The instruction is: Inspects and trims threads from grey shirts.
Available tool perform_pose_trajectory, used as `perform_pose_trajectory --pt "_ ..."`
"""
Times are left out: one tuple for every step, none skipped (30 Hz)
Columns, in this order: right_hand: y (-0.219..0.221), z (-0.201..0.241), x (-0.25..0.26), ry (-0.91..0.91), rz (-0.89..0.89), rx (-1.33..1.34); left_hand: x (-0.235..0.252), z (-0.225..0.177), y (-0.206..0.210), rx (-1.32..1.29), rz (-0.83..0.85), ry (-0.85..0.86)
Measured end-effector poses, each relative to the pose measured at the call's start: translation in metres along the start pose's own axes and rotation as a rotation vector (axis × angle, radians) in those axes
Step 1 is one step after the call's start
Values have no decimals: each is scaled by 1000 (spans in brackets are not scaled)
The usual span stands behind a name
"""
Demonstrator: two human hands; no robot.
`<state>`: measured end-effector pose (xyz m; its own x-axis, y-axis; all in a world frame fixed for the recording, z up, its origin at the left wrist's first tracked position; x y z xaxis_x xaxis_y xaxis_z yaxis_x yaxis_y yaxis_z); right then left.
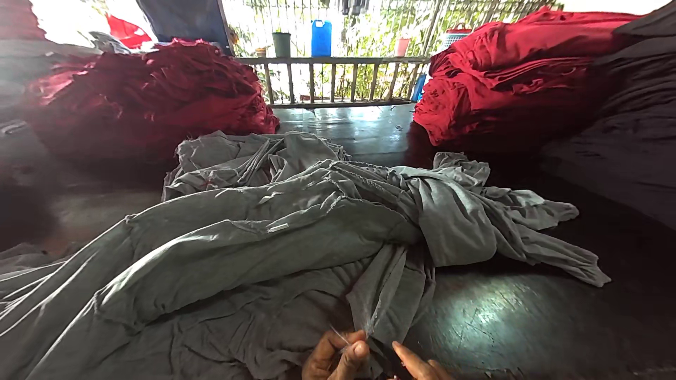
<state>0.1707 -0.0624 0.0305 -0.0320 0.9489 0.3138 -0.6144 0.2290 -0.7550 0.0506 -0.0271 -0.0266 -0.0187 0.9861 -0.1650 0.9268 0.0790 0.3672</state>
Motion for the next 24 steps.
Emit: perform_pose_trajectory --pt "5 -2 -2 -1 -16 12 1 0 0 -17 3 -11" --pt "10 -5 -5 2 -27 29 1 1 0 -30 4 -26" --pt "15 -7 -7 8 -29 49 2 1 0 -36 3 -43" --pt "19 -9 -8 16 -25 73 2 1 0 -43 0 -59" --pt "21 -9 -8 26 -23 98 3 1 0 -52 -3 -70" --pt "22 -8 -7 38 -30 122 3 2 0 -65 -4 -72" --pt "24 -9 -7 49 -39 143 3 2 1 -78 -4 -71" --pt "26 -10 -8 61 -46 160 4 3 1 -89 -2 -70" --pt "27 -12 -9 71 -55 169 4 3 2 -99 -6 -72" --pt "27 -13 -9 81 -64 176 4 4 2 -103 -13 -77" --pt "27 -13 -8 91 -69 181 5 5 2 -107 -19 -84" --pt "26 -13 -8 98 -65 183 5 5 3 -108 -16 -91" --pt "26 -13 -7 106 -56 187 5 6 3 -109 -11 -96" --pt "27 -13 -7 114 -52 187 5 6 3 -109 -7 -101" --pt "27 -13 -7 120 -50 188 5 6 4 -103 2 -100" --pt "28 -14 -7 124 -51 186 5 6 4 -89 15 -96" --pt "29 -15 -7 129 -53 188 5 5 4 -73 24 -93" --pt "30 -16 -7 136 -54 191 5 5 4 -60 29 -93" --pt "30 -17 -7 143 -59 193 6 5 4 -50 31 -96" --pt "30 -17 -6 144 -67 191 6 5 4 -43 29 -100" --pt "30 -17 -6 140 -77 183 6 5 5 -40 25 -104" --pt "30 -17 -6 134 -84 176 6 5 6 -34 18 -106" --pt "29 -17 -7 128 -88 166 6 5 7 -27 11 -108" --pt "29 -17 -7 122 -88 153 6 5 8 -21 4 -111"
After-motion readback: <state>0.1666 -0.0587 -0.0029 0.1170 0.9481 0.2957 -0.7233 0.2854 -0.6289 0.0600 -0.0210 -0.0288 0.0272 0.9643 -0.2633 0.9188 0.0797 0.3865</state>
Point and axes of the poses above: each hand's wrist, its own x-axis towards the middle knuckle, its own y-axis out of the palm, z = x × y, the point moved 5 cm from there along x, towards the middle knuckle, and after that the axes turned 7 degrees about x, right-handed, at the moved point
